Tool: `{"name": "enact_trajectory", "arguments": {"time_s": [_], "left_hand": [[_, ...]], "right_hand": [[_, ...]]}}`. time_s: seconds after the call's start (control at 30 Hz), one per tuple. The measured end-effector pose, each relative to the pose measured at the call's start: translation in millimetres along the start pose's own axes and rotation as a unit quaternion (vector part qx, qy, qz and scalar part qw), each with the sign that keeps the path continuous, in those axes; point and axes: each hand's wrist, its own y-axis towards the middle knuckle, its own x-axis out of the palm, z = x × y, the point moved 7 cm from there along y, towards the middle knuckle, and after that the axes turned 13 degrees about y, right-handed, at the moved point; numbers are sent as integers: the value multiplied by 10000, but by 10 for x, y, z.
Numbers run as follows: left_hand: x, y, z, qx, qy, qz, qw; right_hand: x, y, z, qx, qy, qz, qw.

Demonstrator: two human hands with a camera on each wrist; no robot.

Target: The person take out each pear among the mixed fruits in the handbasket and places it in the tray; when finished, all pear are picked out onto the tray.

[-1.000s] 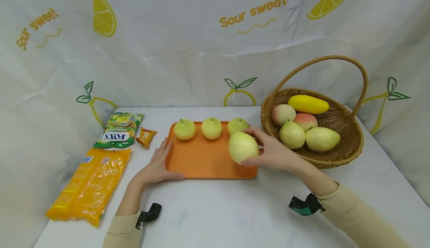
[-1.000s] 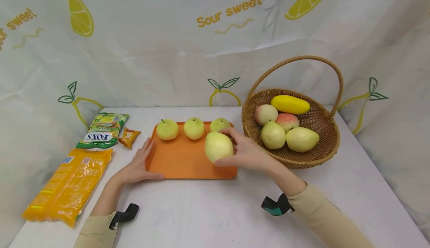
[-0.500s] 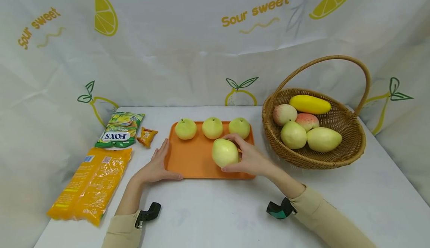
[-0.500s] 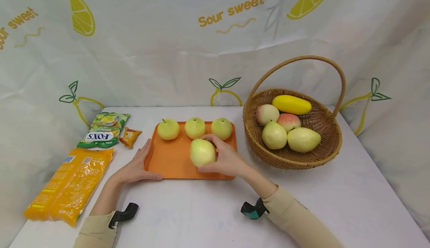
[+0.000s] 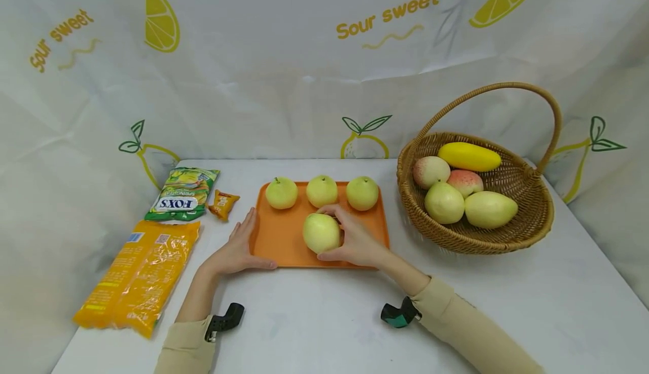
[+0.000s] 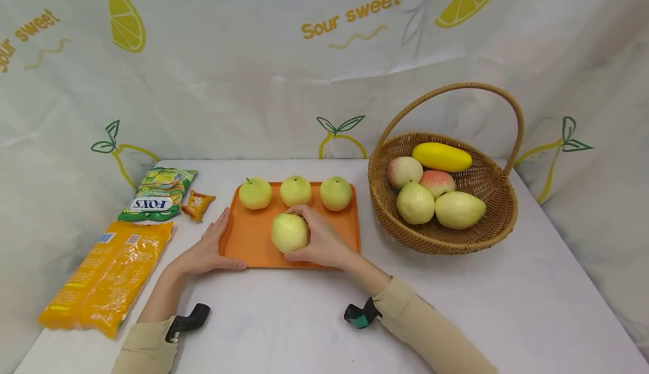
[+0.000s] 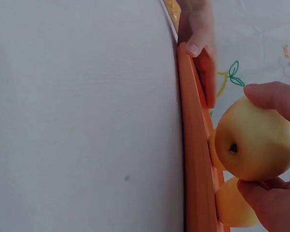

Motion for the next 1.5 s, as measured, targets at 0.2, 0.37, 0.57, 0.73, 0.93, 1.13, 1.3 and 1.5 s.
{"name": "enact_trajectory", "arguments": {"time_s": [0.2,0.37,0.57,0.73,0.93,1.13,1.3,1.5], "left_hand": [[-12,-1,6,72,5,26,10000],[-7,-2,1,57,-17,12,10000],[4,-3,-10,4,-18,-47,10000],[-10,-9,-4,46,-25,-24,10000],[-9,-14,4,55,-2,-48,10000],[-14,-10,15,51,19,-49,10000],[-9,-15,11,-6,35,-74,10000],[-7,-16,15,29,26,-69,10000]], "right_hand": [[134,62,34,30,-150,-112,9998],[236,123,71,70,-73,-134,9999],[344,197,89,136,25,-124,9998],[422,265,87,151,1,-122,9998],[499,344,86,159,15,-94,9998],[567,415,89,104,128,-71,9998],[617,456,86,25,223,-42,9997],[681,493,82,9,276,-90,9996]]}}
